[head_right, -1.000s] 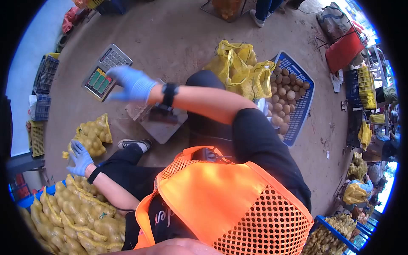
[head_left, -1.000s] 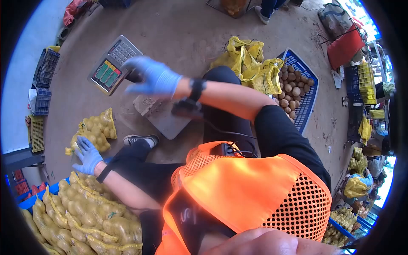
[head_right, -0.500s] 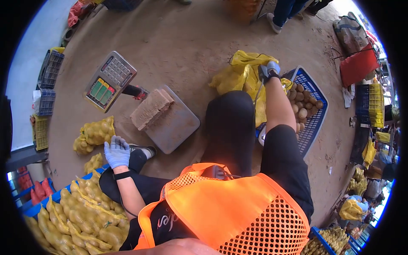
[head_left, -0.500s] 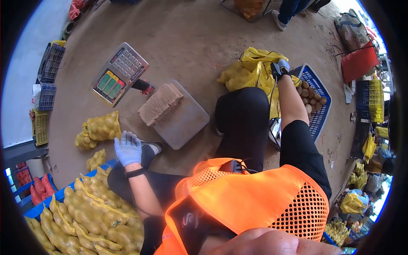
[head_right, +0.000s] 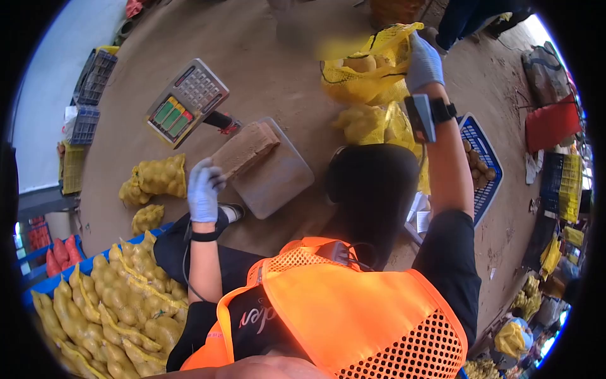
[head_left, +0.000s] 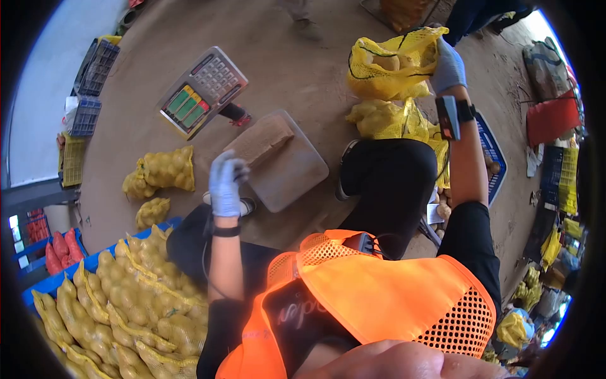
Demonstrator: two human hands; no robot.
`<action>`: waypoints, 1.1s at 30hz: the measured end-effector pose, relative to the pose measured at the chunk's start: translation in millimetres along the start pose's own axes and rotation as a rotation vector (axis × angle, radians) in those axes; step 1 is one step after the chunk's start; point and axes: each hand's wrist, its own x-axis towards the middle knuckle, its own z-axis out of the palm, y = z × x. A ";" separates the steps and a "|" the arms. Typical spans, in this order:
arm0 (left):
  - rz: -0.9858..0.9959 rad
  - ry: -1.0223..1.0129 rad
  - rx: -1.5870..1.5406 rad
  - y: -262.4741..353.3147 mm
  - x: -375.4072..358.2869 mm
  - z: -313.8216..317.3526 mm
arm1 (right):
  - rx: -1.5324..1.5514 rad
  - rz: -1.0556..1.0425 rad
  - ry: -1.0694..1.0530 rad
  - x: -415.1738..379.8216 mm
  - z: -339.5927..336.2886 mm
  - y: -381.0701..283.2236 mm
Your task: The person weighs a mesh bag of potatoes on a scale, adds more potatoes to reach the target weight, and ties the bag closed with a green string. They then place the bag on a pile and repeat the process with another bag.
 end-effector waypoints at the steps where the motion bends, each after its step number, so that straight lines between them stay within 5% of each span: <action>1: 0.151 -0.064 0.178 12.4 -10.1 28.1 | -0.051 -0.078 -0.027 -18.1 4.8 -25.9; 3: 0.465 -0.267 0.462 16.8 -15.6 58.4 | 0.644 0.359 0.032 -54.2 40.8 -95.2; 7: 1.027 -0.319 1.112 77.6 -57.3 111.0 | 0.799 0.367 -0.252 -96.6 98.2 -137.8; 10: 0.783 -0.275 1.308 76.5 -59.4 88.3 | 0.789 0.623 -0.311 -127.5 130.2 -156.0; 14: 0.809 -0.194 1.245 60.2 -75.4 20.2 | 0.843 0.725 -0.441 -162.9 160.6 -129.5; 16: 0.883 -0.067 1.032 65.4 -87.7 6.1 | 0.763 0.712 -0.427 -174.9 187.1 -97.8; 19: 0.581 0.106 0.751 71.0 -88.6 -6.4 | 0.565 0.731 -0.415 -191.4 212.5 -77.0; 20: 0.657 0.144 0.641 70.9 -87.9 -4.4 | 0.564 0.732 -0.392 -197.0 220.3 -69.5; 23: 0.744 0.093 0.736 60.9 -76.3 -21.6 | 0.585 0.817 -0.377 -207.9 224.9 -80.3; 33: 0.589 0.022 0.951 19.2 -34.4 -41.1 | 0.464 0.735 -0.429 -201.8 257.1 -22.9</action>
